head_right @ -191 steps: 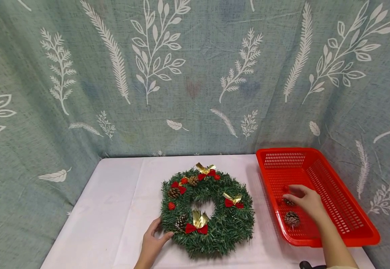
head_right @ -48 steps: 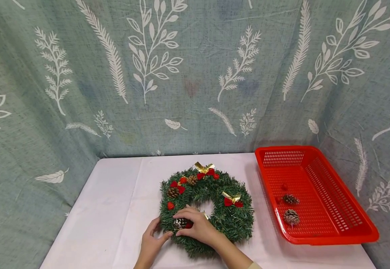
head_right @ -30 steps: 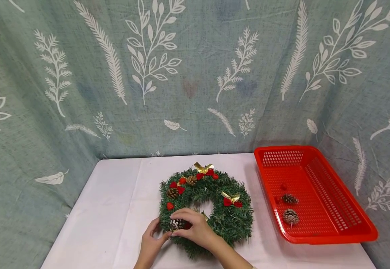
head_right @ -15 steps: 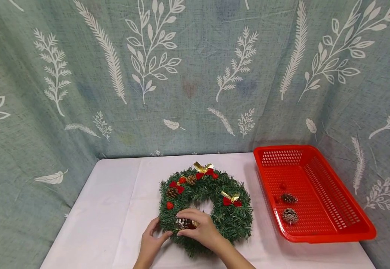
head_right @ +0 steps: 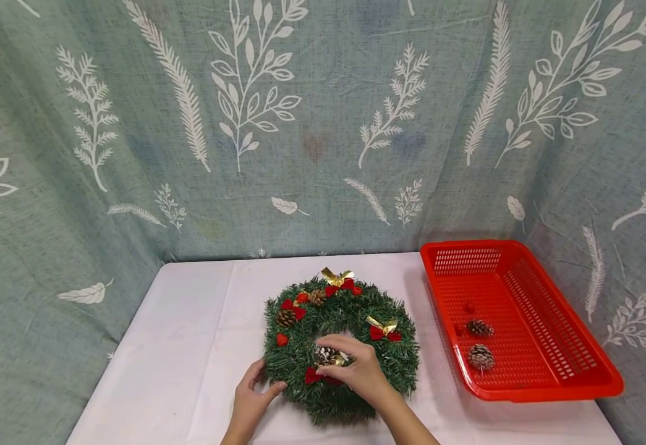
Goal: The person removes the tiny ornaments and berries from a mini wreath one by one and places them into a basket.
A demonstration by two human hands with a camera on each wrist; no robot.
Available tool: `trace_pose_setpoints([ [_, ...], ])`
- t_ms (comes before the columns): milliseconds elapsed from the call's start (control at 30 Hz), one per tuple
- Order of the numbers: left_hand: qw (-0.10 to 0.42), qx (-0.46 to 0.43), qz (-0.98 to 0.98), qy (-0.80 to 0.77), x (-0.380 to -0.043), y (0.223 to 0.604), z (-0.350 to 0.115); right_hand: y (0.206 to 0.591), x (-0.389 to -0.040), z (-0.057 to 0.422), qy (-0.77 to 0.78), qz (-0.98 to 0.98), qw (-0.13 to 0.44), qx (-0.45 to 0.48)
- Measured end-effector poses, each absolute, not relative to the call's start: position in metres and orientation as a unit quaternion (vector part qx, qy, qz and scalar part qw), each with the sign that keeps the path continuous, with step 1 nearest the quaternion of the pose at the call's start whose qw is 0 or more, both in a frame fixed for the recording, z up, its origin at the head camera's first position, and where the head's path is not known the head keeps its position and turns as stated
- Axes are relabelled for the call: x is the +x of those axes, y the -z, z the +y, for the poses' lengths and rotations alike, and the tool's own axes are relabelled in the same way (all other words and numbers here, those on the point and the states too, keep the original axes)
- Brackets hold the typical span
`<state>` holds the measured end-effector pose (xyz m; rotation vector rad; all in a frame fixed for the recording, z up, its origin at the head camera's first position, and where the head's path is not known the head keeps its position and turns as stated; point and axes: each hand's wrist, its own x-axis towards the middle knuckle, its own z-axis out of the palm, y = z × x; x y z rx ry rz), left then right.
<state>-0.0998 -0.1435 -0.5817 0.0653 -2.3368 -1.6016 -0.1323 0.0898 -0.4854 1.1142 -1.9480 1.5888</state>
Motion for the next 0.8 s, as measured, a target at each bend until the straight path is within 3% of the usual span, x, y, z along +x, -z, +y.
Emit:
trace_pose_setpoints([
  [167, 0.137, 0.03, -0.815, 0.562, -0.107, 0.607, -0.15, 0.483, -0.135, 0.1, -0.582, -0.686, 0.196, 0.39],
  [600, 0.14, 0.04, -0.815, 0.56, -0.107, 0.607, -0.15, 0.475, -0.138, 0.132, -0.58, -0.716, 0.225, 0.316],
  [800, 0.147, 0.033, -0.821, 0.551, -0.107, 0.607, -0.15, 0.484, -0.142, 0.151, -0.611, -0.708, 0.213, 0.283],
])
